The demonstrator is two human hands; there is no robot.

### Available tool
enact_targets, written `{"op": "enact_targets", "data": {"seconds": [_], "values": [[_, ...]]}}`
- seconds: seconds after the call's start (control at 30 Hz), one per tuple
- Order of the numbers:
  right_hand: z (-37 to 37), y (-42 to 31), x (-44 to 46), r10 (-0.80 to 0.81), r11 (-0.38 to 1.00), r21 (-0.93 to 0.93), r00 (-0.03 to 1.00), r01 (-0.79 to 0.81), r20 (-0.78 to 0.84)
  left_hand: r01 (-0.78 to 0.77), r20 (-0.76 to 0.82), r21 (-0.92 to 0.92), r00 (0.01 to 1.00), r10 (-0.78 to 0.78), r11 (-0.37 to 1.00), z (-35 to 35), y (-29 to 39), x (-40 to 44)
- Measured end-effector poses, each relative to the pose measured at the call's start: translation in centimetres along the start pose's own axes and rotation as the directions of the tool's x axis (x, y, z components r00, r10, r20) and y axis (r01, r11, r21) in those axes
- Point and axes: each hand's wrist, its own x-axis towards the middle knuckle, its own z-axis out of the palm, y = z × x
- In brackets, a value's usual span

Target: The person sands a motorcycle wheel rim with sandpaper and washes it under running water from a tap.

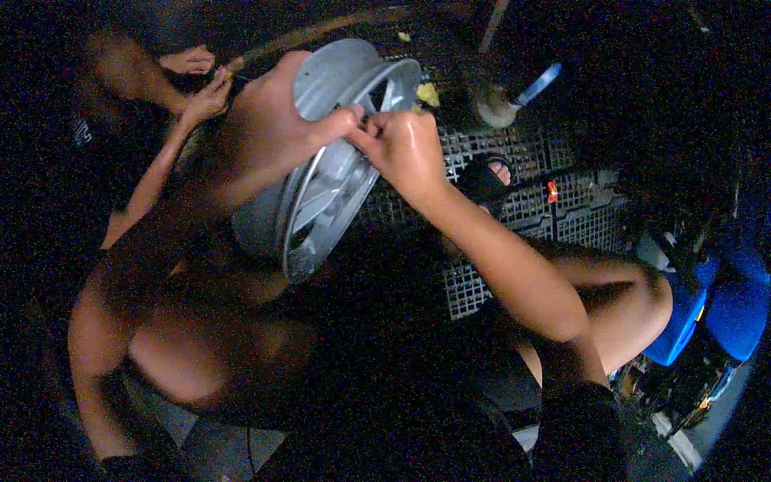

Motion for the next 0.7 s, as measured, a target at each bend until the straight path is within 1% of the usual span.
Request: {"op": "enact_targets", "data": {"seconds": [0.03,0.07,0.1,0.13,0.17,0.2,0.23,0.27,0.3,0.33,0.37,0.4,0.43,0.47,0.5,0.53,0.57,0.6,0.63,0.7], "values": [[-0.7,-0.7,0.9,0.015,1.000,-0.006,1.000,-0.015,0.006,-0.029,-0.039,-0.023,0.999,0.029,0.999,0.4,0.3,-0.2],[-1.5,-1.4,1.7,0.047,0.998,0.048,0.997,-0.043,-0.065,0.044,0.072,-0.007,0.996,-0.044,0.999,0.4,-0.1,0.0],[-1.6,-2.1,2.0,0.077,0.991,0.115,0.989,-0.063,-0.123,0.069,0.094,-0.008,0.993,-0.068,0.998,0.2,0.3,0.0],[-1.2,-1.3,1.4,0.053,0.997,0.055,0.993,-0.048,-0.108,0.042,0.068,-0.054,0.997,-0.038,0.998,-0.4,0.6,0.0],[-0.5,-0.2,0.2,0.169,0.985,0.011,0.985,-0.170,0.043,-0.005,0.043,-0.106,0.999,0.009,0.994,-0.7,0.8,0.0],[-0.2,0.6,-0.5,0.121,0.992,0.038,0.992,-0.122,0.040,-0.001,0.076,-0.041,0.997,0.005,0.999,-0.8,0.8,-0.1],[-0.1,0.2,-0.1,0.062,0.996,0.062,0.998,-0.063,0.025,-0.008,0.058,-0.030,0.998,0.010,1.000,-2.3,1.5,0.1],[0.0,0.2,0.6,0.022,0.996,0.089,0.999,-0.018,-0.036,-0.026,0.147,0.011,0.989,0.024,1.000,-3.4,2.0,0.4],[-1.2,-0.1,1.7,-0.169,0.981,-0.106,0.985,0.165,-0.027,-0.029,0.088,0.060,0.996,0.024,0.998,-2.0,1.7,-0.1],[-0.7,0.1,0.8,-0.029,0.999,-0.017,1.000,0.029,-0.001,-0.026,0.028,0.108,0.999,0.023,0.994,-0.6,1.5,-0.6],[-0.4,-0.1,1.2,0.072,0.995,0.068,0.997,-0.072,0.000,-0.017,-0.032,0.156,0.999,0.022,0.988,0.9,1.3,-1.1],[-0.2,1.0,0.0,-0.051,0.991,-0.119,0.999,0.052,0.013,-0.028,0.009,0.049,1.000,0.027,0.998,0.2,1.3,-0.7],[-0.1,1.1,-0.4,0.014,0.999,-0.034,0.999,-0.013,0.043,-0.043,0.052,-0.054,0.998,0.046,0.998,-0.4,1.3,0.2],[-0.2,0.9,-0.1,0.063,0.998,0.030,0.998,-0.064,0.011,-0.071,0.053,0.009,0.996,0.071,0.997,0.2,0.8,0.4],[-0.2,0.3,-0.1,0.118,0.988,0.098,0.993,-0.117,-0.013,-0.085,0.058,0.011,0.995,0.085,0.996,0.2,0.9,0.3],[-1.3,-1.0,0.8,0.252,0.953,0.161,0.967,-0.256,0.047,-0.048,0.066,0.008,0.997,0.048,0.999,0.1,1.1,0.4],[-2.6,-2.6,1.4,0.374,0.893,0.216,0.919,-0.394,0.128,0.000,0.076,0.007,0.997,0.000,1.000,-0.5,1.7,0.3],[-2.2,-1.3,0.9,0.300,0.929,0.198,0.950,-0.312,0.086,0.058,0.138,-0.013,0.989,-0.056,0.998,-0.5,2.3,0.5],[-0.9,1.5,-0.7,0.125,0.975,0.177,0.989,-0.136,0.074,0.052,0.117,-0.015,0.992,-0.050,0.999,-0.1,2.0,-0.1],[-0.8,2.2,-2.3,0.191,0.958,0.176,0.961,-0.227,0.200,-0.049,0.036,-0.065,0.998,0.051,0.997,1.0,1.8,-0.5]]}}
